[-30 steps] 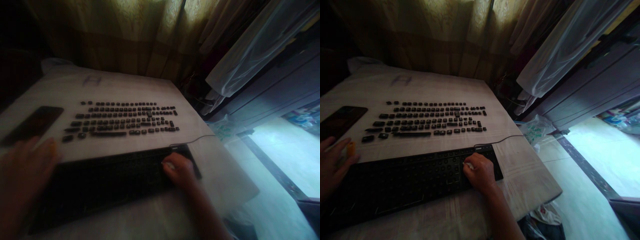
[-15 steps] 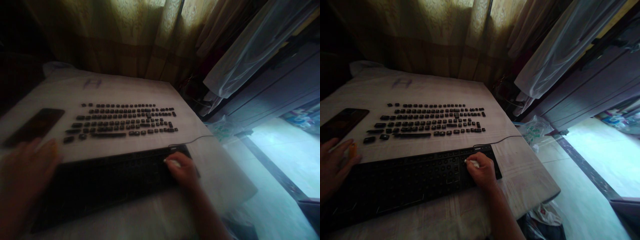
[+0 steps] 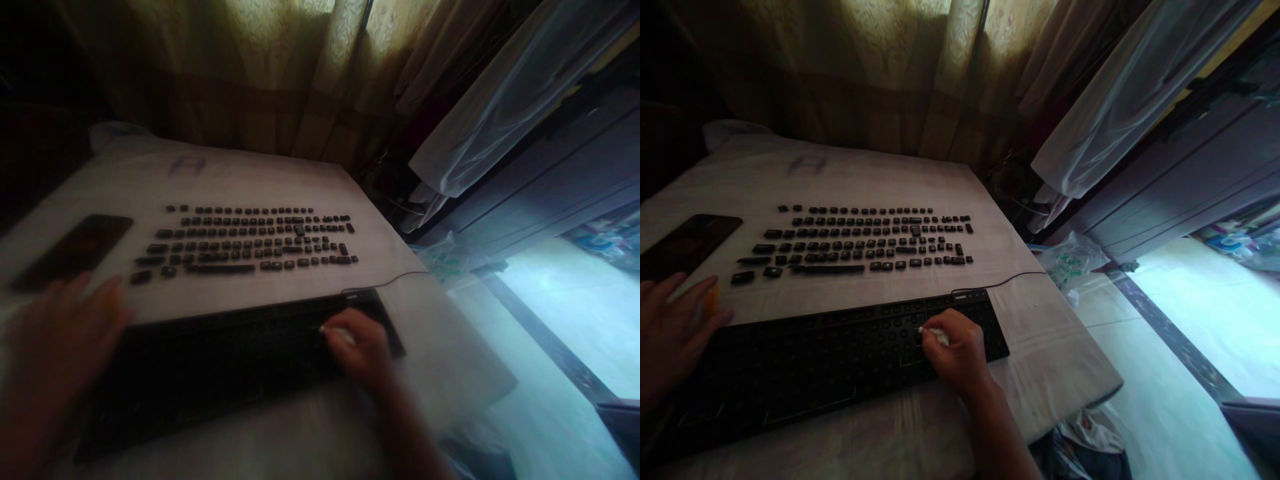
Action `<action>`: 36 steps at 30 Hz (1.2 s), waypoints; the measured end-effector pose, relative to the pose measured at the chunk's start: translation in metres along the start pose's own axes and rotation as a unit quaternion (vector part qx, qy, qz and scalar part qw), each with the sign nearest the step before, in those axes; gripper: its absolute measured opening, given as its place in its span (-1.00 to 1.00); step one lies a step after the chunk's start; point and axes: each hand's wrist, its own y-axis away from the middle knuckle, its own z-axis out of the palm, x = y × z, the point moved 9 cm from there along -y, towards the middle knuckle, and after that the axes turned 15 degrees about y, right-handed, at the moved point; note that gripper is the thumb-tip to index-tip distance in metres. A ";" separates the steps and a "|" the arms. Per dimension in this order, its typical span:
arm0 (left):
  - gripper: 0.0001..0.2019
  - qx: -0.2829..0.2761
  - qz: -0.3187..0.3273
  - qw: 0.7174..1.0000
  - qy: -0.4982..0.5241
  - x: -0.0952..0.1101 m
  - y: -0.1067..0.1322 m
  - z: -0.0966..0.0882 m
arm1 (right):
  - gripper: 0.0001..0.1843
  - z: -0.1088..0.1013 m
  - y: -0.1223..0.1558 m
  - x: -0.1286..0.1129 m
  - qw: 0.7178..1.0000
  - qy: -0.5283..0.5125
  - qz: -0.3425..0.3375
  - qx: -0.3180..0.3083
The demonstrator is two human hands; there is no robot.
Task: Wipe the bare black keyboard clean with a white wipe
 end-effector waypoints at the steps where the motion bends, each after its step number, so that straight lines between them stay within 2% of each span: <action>1: -0.42 0.007 -0.001 1.000 0.011 0.002 0.000 -0.002 | -0.84 0.004 0.001 0.000 1.000 0.007 -0.011 -0.009; 7: -0.45 0.025 -0.013 0.999 0.043 0.008 0.001 -0.010 | -0.82 0.015 0.007 0.003 0.998 0.045 -0.032 -0.031; 14: -0.43 0.017 -0.008 0.999 0.037 0.009 0.000 -0.008 | -0.84 0.017 0.008 -0.002 0.994 0.079 -0.058 -0.045; 22: -0.47 0.022 -0.010 0.998 0.055 0.010 0.004 -0.010 | -0.83 0.020 0.010 -0.003 0.992 0.099 -0.068 -0.039; 31: -0.40 -0.002 -0.036 0.998 0.046 0.008 0.000 -0.007 | -0.82 0.022 0.011 -0.005 0.986 0.136 -0.080 -0.052; 36: -0.38 0.002 -0.033 0.999 0.043 0.013 0.001 -0.011 | -0.80 0.023 0.011 -0.004 0.986 0.141 -0.072 -0.050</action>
